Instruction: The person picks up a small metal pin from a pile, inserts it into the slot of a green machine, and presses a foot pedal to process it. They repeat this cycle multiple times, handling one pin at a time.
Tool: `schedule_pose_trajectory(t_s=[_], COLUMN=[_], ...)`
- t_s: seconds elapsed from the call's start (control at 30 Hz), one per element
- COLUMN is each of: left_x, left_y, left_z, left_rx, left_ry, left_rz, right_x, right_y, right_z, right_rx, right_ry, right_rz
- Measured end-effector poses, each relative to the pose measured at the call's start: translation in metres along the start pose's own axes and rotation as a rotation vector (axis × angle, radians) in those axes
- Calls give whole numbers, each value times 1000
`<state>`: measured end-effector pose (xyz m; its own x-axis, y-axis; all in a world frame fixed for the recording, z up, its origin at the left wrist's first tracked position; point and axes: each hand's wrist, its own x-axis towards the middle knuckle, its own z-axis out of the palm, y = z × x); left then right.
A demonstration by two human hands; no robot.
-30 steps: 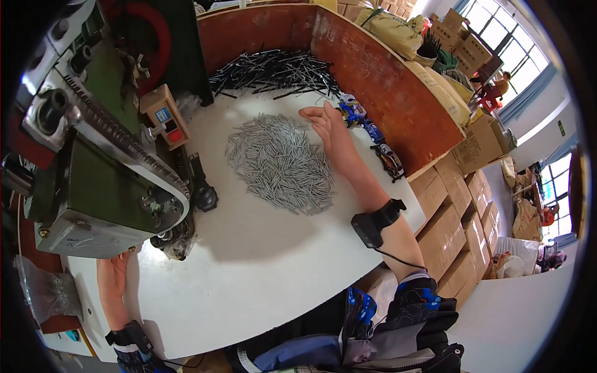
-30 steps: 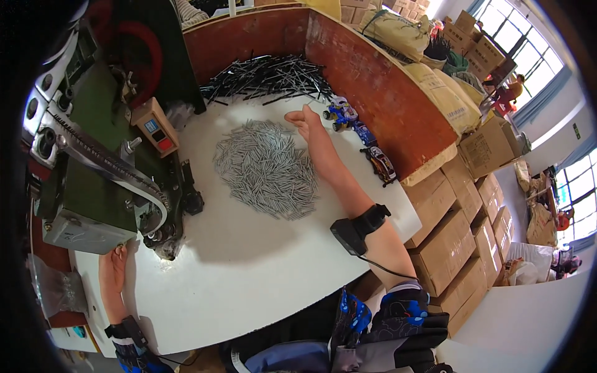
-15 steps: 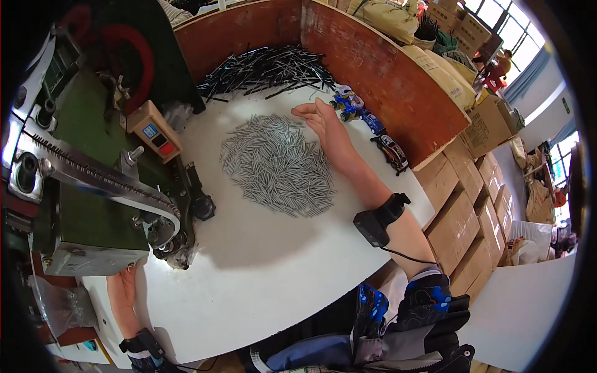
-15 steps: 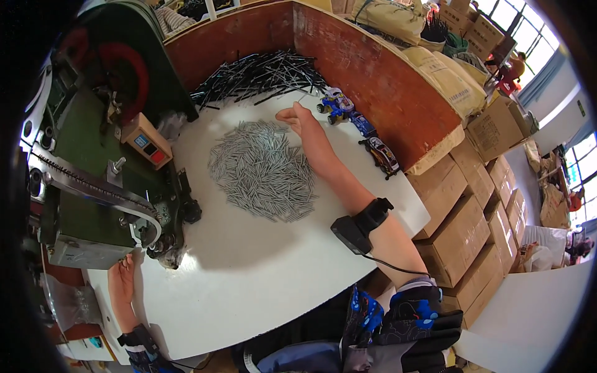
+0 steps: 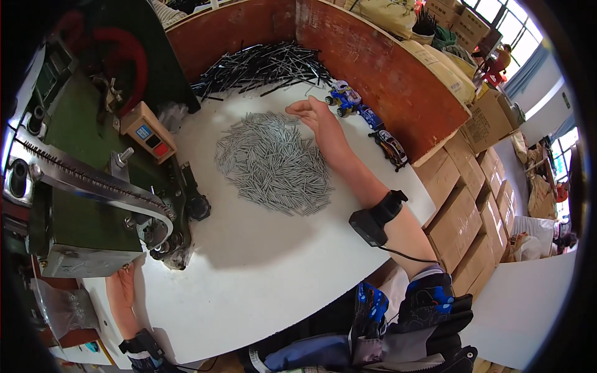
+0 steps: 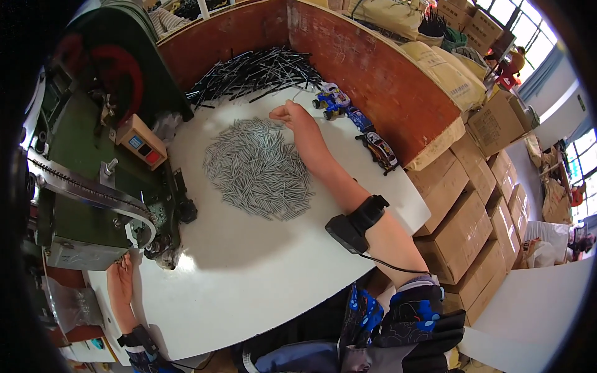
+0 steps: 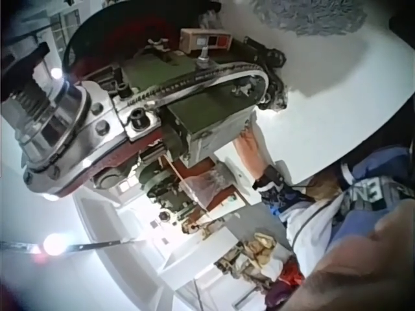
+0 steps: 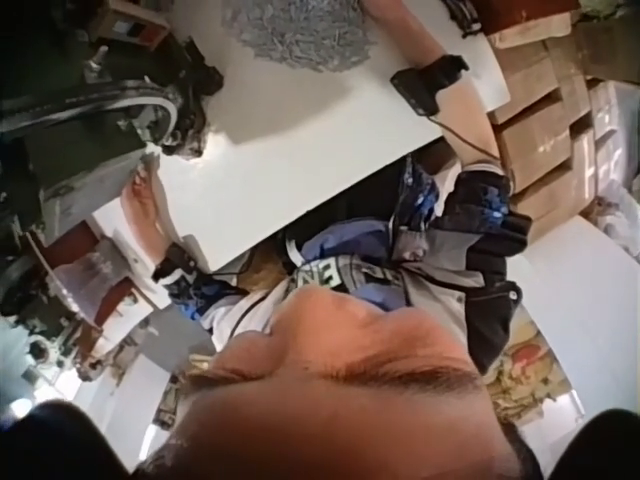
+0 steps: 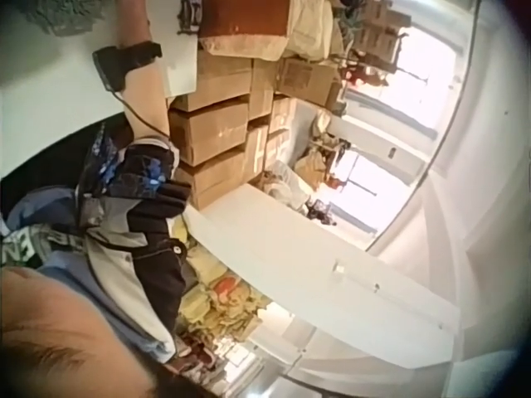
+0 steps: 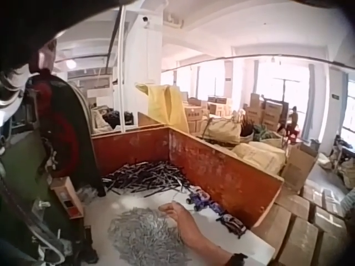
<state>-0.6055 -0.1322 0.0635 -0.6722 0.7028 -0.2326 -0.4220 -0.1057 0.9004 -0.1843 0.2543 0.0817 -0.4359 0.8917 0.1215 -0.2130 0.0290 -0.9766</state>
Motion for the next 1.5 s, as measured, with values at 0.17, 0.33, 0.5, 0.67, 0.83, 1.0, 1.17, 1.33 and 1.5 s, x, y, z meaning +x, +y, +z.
schedule_pose_trajectory(t_s=[0.17,0.33,0.5,0.67,0.83,1.0,1.17,1.33,1.5], left_x=[4,4,7,5,3,-2,-2,6,9], left_y=[-2,0,1,4,5,8,10,8,5], left_z=[-12,-5,-8,-12,1,4,8,6,-9], left_rx=[4,19,34,16,12,30,41,71,61], left_ry=[-63,-61,-57,-89,-109,-151,-31,-70,40], left_rz=[-14,-5,-17,-41,-75,-80,-65,-93,-59], right_x=[0,2,2,3,1,-4,0,-3,-1], right_y=[5,7,4,7,8,3,11,11,11], right_z=[-2,-2,-3,0,1,5,12,8,11], right_rx=[-53,-70,-89,-88,-65,-209,-411,-449,-459], right_ry=[7,31,41,49,74,104,74,38,-4], right_rz=[-18,-14,-11,-6,-40,-43,-61,-135,-170])
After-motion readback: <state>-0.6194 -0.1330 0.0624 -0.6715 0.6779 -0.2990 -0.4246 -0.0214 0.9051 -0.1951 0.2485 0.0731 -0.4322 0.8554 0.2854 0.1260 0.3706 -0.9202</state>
